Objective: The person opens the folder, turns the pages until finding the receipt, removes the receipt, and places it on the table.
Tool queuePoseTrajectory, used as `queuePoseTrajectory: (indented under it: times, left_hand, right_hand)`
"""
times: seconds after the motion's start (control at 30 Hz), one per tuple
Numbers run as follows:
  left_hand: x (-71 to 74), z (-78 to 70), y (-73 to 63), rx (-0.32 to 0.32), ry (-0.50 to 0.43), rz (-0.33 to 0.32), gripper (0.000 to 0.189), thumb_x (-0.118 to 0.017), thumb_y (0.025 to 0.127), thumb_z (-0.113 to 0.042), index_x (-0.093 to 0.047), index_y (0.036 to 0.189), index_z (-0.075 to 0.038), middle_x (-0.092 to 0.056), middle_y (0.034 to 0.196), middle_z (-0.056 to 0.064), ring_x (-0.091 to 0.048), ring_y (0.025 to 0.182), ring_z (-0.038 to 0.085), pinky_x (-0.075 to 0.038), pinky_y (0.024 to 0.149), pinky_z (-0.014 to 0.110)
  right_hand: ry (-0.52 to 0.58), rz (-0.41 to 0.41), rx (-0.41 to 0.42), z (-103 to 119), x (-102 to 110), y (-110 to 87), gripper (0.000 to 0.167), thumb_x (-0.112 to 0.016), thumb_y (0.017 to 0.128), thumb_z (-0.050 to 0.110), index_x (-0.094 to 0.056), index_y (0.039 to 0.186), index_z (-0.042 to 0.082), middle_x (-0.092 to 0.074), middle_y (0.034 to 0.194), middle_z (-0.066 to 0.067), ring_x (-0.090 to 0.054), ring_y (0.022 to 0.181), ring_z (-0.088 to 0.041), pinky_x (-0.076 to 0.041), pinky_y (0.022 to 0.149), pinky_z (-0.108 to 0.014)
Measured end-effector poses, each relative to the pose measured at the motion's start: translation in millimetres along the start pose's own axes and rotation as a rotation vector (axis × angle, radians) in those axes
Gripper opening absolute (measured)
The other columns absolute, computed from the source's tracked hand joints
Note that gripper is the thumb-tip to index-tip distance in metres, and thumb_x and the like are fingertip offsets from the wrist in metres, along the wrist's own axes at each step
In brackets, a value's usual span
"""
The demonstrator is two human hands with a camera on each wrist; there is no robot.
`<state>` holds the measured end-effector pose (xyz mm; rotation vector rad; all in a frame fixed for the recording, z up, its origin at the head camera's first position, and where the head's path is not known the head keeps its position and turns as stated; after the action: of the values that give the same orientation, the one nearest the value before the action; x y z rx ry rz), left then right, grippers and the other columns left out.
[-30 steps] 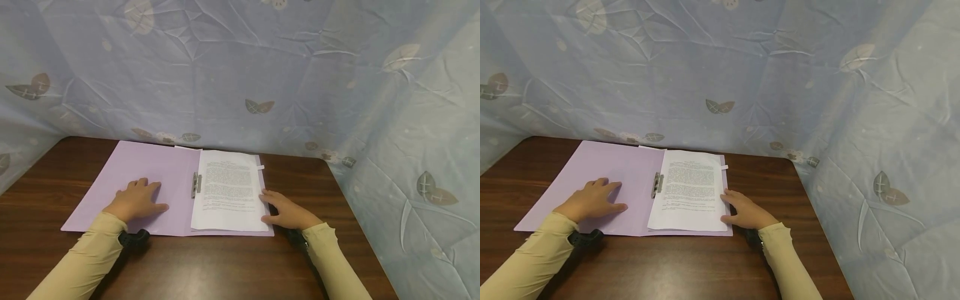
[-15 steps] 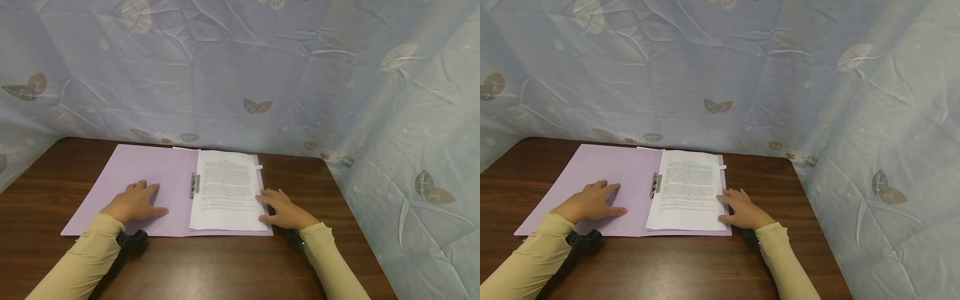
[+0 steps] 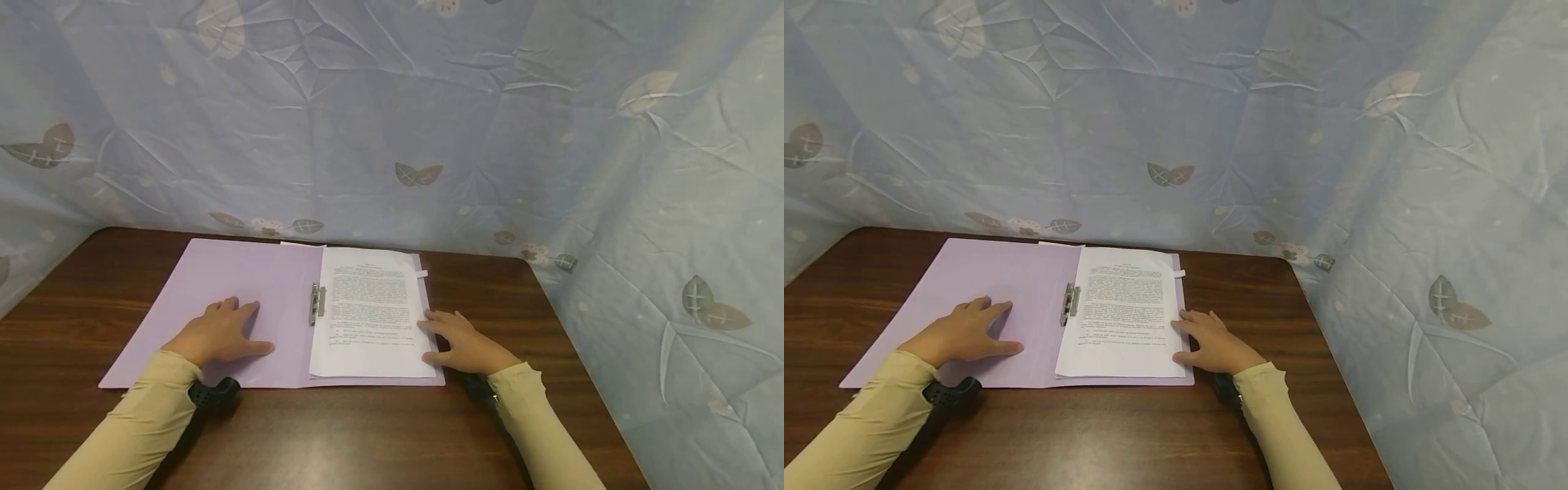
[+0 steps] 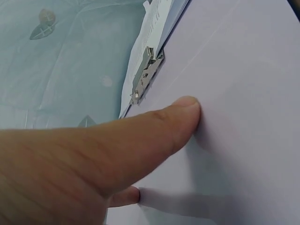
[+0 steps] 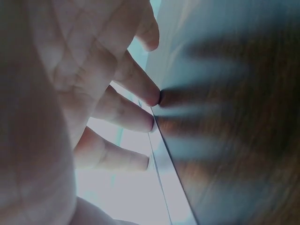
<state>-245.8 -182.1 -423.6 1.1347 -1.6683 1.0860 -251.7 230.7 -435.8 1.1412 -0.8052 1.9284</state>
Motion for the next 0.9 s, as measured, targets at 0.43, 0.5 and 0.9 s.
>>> queuePoseTrajectory:
  times: [0.43,0.5,0.9]
  left_hand:
    - [4.5,-4.0,-4.3,-0.017,-0.022,-0.012,0.1,-0.078,0.081,-0.062,-0.047,0.149,0.005,-0.034,0.148,0.047,-0.032,0.135,0.07,-0.038,0.098,0.079]
    - [4.0,-6.5,-4.1,-0.028,-0.022,-0.012,0.099,-0.078,0.081,-0.062,-0.048,0.149,0.004,-0.035,0.149,0.046,-0.033,0.135,0.069,-0.038,0.098,0.079]
    - [-1.3,-29.1,-0.3,-0.085,-0.017,-0.018,0.093,-0.08,0.081,-0.059,-0.053,0.147,0.001,-0.04,0.149,0.043,-0.038,0.135,0.065,-0.04,0.099,0.076]
  right_hand:
    - [-0.072,-0.036,-0.044,-1.6,12.2,8.5,0.062,-0.081,0.086,0.041,-0.066,0.136,0.01,-0.057,0.148,-0.015,-0.046,0.142,-0.036,-0.015,0.122,-0.065]
    - [-0.075,-0.049,-0.069,-3.8,13.3,8.4,0.057,-0.081,0.086,0.041,-0.069,0.133,0.011,-0.06,0.144,-0.014,-0.05,0.139,-0.034,-0.021,0.122,-0.062]
    - [-0.017,-0.147,-0.222,-13.1,26.9,3.8,0.015,-0.081,0.088,0.03,-0.076,0.093,0.016,-0.064,0.105,-0.003,-0.057,0.089,-0.019,-0.052,0.083,-0.044]
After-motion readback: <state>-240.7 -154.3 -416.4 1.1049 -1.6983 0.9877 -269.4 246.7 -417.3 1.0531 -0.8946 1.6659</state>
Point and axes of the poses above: each hand's wrist, its own y-axis towards the middle knuckle, its own x-axis out of the back of the hand, z = x × y, the point moved 5 cm from there along y, towards the middle knuckle
